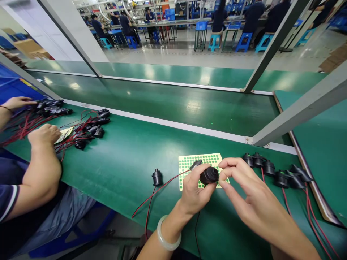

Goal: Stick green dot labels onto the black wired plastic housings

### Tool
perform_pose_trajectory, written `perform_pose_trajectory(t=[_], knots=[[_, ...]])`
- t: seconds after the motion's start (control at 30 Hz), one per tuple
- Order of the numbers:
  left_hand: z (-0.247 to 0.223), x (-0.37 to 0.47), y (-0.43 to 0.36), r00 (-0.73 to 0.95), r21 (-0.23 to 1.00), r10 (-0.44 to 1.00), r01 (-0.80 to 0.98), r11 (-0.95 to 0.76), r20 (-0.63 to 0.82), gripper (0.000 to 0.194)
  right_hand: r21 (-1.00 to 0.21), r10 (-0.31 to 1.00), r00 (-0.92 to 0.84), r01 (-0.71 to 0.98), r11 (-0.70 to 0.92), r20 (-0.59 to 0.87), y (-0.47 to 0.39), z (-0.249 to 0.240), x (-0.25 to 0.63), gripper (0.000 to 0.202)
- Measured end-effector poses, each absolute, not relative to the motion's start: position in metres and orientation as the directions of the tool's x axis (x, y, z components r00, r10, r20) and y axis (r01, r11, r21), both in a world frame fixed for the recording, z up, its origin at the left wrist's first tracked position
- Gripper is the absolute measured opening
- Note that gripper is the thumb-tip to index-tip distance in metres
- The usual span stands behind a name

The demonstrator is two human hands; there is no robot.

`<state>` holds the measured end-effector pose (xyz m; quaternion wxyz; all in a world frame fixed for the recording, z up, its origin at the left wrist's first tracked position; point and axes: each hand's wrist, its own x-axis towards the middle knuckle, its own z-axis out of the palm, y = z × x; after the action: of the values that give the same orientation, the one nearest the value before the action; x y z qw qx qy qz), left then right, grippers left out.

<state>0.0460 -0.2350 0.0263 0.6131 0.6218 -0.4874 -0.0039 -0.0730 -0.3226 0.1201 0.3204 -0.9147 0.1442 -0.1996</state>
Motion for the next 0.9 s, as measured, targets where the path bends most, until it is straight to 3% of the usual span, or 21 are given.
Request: perform_pose_trajectory(t=[0.5,0.9], knots=[[0.028,0.045,-0.235,0.542,0.752,-0.587,-0.632,0.188,0.602,0.035,-0.555,-0.413,0.846,-0.176,-0.813,0.337,-0.319,0.115,-0.064,0.01],[0.027,0.045,-0.235,0.598,0.797,-0.574,-0.579,0.173,0.559,0.039,-0.477,-0.376,0.798,-0.129,-0.87,0.47,-0.316,0.106,-0.057,0.006]])
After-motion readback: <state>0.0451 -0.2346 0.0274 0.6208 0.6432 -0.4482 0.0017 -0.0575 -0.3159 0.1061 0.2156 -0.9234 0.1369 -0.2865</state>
